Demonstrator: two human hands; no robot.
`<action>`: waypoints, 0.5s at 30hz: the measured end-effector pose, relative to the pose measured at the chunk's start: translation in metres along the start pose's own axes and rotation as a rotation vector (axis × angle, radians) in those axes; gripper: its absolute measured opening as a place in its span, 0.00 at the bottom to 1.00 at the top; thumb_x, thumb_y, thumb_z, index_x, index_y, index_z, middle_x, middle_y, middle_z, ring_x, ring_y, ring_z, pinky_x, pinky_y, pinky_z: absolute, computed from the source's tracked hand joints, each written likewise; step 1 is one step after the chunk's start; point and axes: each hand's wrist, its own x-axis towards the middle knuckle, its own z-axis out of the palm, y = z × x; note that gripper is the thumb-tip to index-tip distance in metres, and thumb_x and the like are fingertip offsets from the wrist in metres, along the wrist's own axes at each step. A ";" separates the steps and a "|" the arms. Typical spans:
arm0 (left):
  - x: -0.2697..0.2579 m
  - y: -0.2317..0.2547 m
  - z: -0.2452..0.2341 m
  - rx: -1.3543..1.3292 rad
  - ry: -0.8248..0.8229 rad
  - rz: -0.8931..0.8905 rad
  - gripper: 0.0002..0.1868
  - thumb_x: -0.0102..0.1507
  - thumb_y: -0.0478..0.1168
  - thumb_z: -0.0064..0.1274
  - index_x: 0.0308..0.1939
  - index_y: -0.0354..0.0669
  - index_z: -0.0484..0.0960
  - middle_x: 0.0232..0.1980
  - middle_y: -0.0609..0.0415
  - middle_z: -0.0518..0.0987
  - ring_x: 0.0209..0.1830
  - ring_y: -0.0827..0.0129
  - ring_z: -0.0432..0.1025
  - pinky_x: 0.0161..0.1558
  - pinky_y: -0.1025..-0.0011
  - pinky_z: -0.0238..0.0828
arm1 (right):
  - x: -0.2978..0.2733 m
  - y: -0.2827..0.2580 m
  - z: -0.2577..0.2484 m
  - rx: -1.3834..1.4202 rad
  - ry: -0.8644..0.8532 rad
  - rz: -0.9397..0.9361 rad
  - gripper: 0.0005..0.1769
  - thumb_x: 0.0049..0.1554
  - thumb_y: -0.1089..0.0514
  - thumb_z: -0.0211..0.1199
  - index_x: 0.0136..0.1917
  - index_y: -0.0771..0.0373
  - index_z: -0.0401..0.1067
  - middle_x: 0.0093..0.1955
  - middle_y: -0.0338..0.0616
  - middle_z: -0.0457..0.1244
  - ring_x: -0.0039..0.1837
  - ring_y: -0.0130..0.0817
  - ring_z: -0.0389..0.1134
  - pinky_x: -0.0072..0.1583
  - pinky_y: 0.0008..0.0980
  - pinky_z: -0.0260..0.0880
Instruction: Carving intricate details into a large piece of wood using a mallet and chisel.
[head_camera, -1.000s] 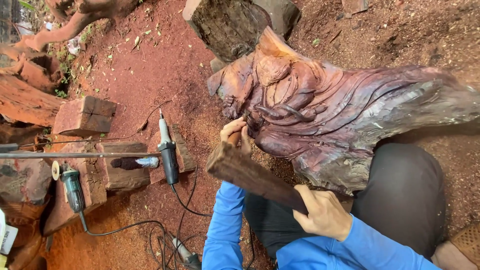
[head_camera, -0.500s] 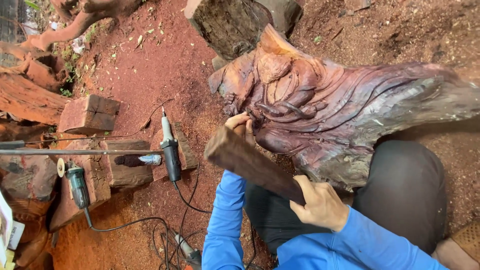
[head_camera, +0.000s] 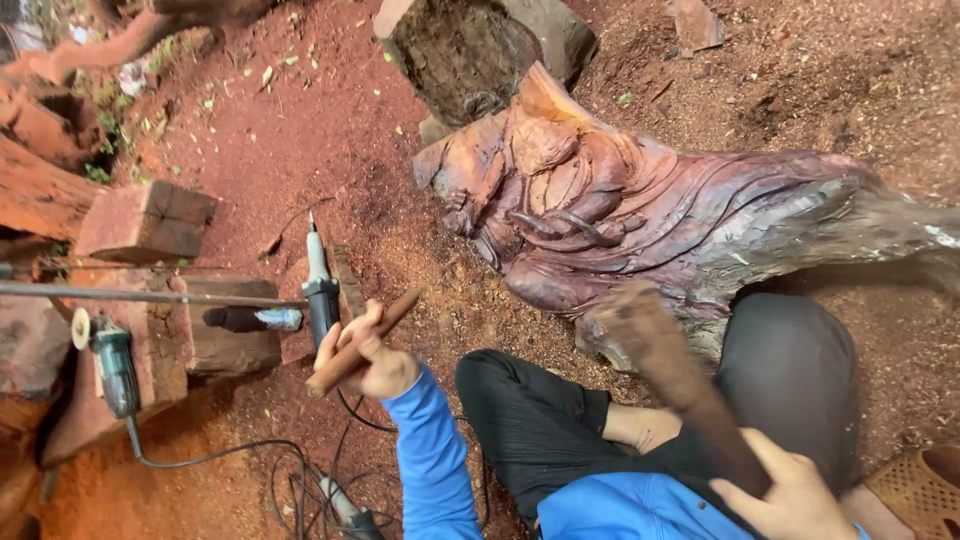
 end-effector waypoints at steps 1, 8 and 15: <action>-0.005 -0.017 -0.023 -0.161 0.020 -0.027 0.17 0.72 0.39 0.53 0.59 0.49 0.63 0.40 0.51 0.79 0.40 0.64 0.77 0.56 0.54 0.85 | -0.008 0.035 -0.002 0.047 0.049 0.114 0.46 0.35 0.55 0.81 0.67 0.60 0.73 0.50 0.44 0.78 0.48 0.32 0.80 0.52 0.29 0.78; -0.062 -0.010 -0.030 0.187 -0.350 -0.014 0.07 0.66 0.31 0.51 0.48 0.38 0.77 0.35 0.49 0.81 0.24 0.73 0.71 0.23 0.78 0.73 | -0.054 0.060 -0.039 0.382 0.405 0.243 0.30 0.46 0.86 0.64 0.63 0.85 0.70 0.51 0.70 0.70 0.26 0.56 0.65 0.31 0.45 0.66; -0.073 0.069 0.015 0.071 -0.692 -0.025 0.06 0.49 0.32 0.58 0.30 0.38 0.79 0.24 0.53 0.77 0.17 0.66 0.67 0.23 0.71 0.66 | -0.088 0.270 -0.102 0.364 0.507 -0.192 0.33 0.57 0.70 0.54 0.74 0.71 0.51 0.47 0.61 0.65 0.40 0.40 0.69 0.55 0.38 0.70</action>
